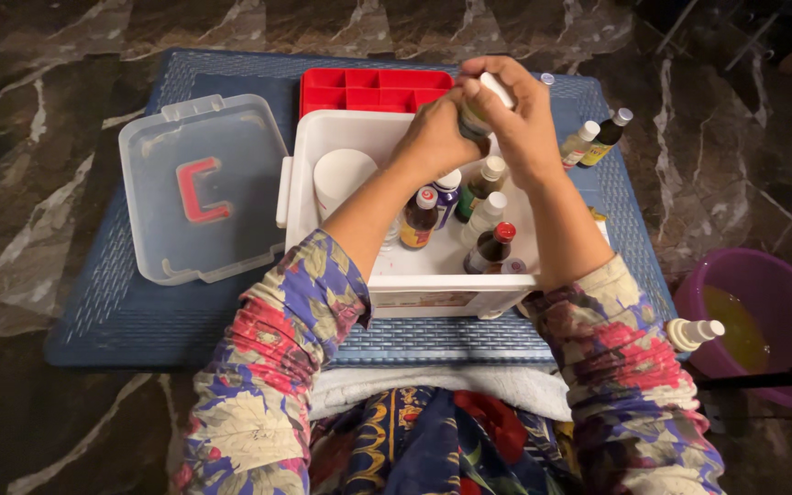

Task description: The person picks up various small bottles from a table and places them into a white plastic container. They handle each bottle individually, sometimes unscrewing and resealing the caps before arranging them inside the container.

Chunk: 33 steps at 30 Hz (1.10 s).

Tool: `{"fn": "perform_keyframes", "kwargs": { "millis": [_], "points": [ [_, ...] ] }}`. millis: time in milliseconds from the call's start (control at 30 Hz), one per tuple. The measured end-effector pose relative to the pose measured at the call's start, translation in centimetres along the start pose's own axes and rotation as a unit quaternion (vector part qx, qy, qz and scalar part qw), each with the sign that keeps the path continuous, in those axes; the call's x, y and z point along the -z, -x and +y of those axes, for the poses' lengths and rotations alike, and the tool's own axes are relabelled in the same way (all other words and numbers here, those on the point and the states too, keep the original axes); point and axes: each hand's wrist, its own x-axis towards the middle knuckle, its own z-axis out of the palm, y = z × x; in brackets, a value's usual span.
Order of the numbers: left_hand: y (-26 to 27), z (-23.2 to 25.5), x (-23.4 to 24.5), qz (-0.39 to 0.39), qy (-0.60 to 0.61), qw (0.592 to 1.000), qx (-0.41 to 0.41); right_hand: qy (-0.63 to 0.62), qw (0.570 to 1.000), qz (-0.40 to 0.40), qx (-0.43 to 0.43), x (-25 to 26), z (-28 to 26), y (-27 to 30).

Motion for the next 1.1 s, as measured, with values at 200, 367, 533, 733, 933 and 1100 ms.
{"fn": "perform_keyframes", "kwargs": {
  "millis": [200, 367, 533, 733, 933, 1100],
  "points": [
    [-0.9, -2.2, -0.1, -0.087, -0.002, 0.996, -0.001, 0.439, 0.889, -0.131, -0.022, 1.8, -4.7, -0.2],
    [0.2, -0.9, -0.5, -0.253, -0.045, 0.966, 0.004, 0.521, 0.818, -0.232, -0.072, 2.6, -5.9, 0.5],
    [1.3, 0.0, 0.5, -0.33, -0.192, 0.923, 0.043, 0.54, 0.774, -0.285, -0.169, 2.4, -4.7, 1.8],
    [0.5, -1.5, -0.7, -0.335, -0.256, 0.906, 0.044, 0.594, 0.663, -0.454, -0.001, 3.4, 4.0, 2.8],
    [1.3, -0.7, -0.4, -0.35, -0.324, 0.875, 0.083, 0.593, 0.682, -0.418, -0.097, 0.5, 5.7, 4.2],
    [2.1, 1.0, 0.6, -0.358, -0.341, 0.863, 0.108, 0.624, 0.67, -0.391, -0.092, -1.3, 5.1, 4.7]
  ]
}}
